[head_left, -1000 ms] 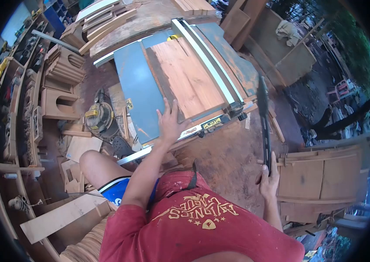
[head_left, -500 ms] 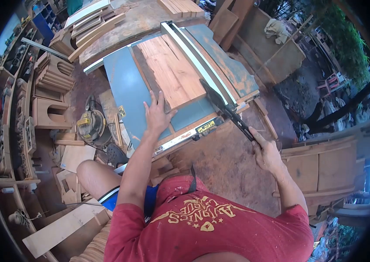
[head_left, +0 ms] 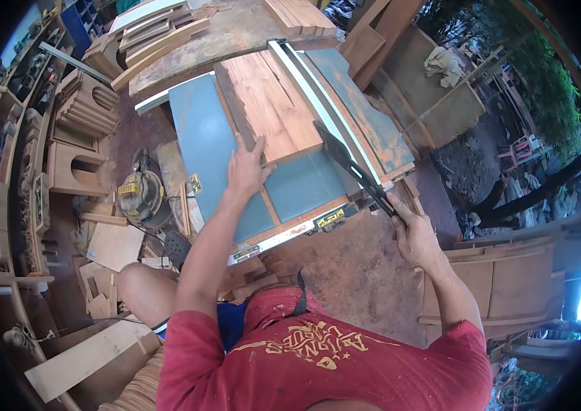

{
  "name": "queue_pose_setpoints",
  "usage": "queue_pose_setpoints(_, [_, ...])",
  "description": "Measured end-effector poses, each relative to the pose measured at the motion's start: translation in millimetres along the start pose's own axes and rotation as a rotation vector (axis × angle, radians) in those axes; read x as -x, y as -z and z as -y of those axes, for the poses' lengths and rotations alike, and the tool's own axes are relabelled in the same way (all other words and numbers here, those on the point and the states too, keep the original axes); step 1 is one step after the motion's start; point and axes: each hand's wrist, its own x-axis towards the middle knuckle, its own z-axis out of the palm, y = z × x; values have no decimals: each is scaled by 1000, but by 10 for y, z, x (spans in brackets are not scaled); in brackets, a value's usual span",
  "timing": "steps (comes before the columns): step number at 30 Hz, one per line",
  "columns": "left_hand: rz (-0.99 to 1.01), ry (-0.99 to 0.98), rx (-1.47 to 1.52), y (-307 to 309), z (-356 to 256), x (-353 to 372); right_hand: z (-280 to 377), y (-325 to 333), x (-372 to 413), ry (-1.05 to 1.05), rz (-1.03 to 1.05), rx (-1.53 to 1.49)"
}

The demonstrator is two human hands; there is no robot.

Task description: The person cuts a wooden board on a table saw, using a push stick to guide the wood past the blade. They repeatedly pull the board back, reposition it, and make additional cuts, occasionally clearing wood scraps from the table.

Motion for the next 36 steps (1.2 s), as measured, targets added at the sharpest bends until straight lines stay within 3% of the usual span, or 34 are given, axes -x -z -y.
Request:
queue_pose_setpoints(6, [61,95,24,112,-22,-266,34,-35,-258,112,-67,80])
queue_pose_setpoints(8, [72,121,15,122,-17,-357,141,-13,-361,34,-19,96])
queue_pose_setpoints(12, [-11,-17,-39,12,136,-517,229,-15,-559,9,-12,95])
queue_pose_setpoints(15, [-4,-27,-76,-91,225,-654,46,-139,-740,284,-158,145])
queue_pose_setpoints(21, [-25,-22,-71,-70,388,-1005,256,-164,-1089,55,-32,130])
queue_pose_setpoints(24, [-38,-24,-88,-72,497,-1213,306,-170,-1340,178,-84,194])
queue_pose_setpoints(29, [-4,-90,-129,-21,639,-1309,764,-48,-2375,266,-11,318])
queue_pose_setpoints(31, [-11,-118,-120,-114,651,-1188,1174,0,-3050,174,54,436])
queue_pose_setpoints(34, [0,-138,-142,-79,519,-648,1825,197,-3181,217,-205,274])
queue_pose_setpoints(36, [45,-106,-152,97,213,-3,2012,244,-2784,245,-502,133])
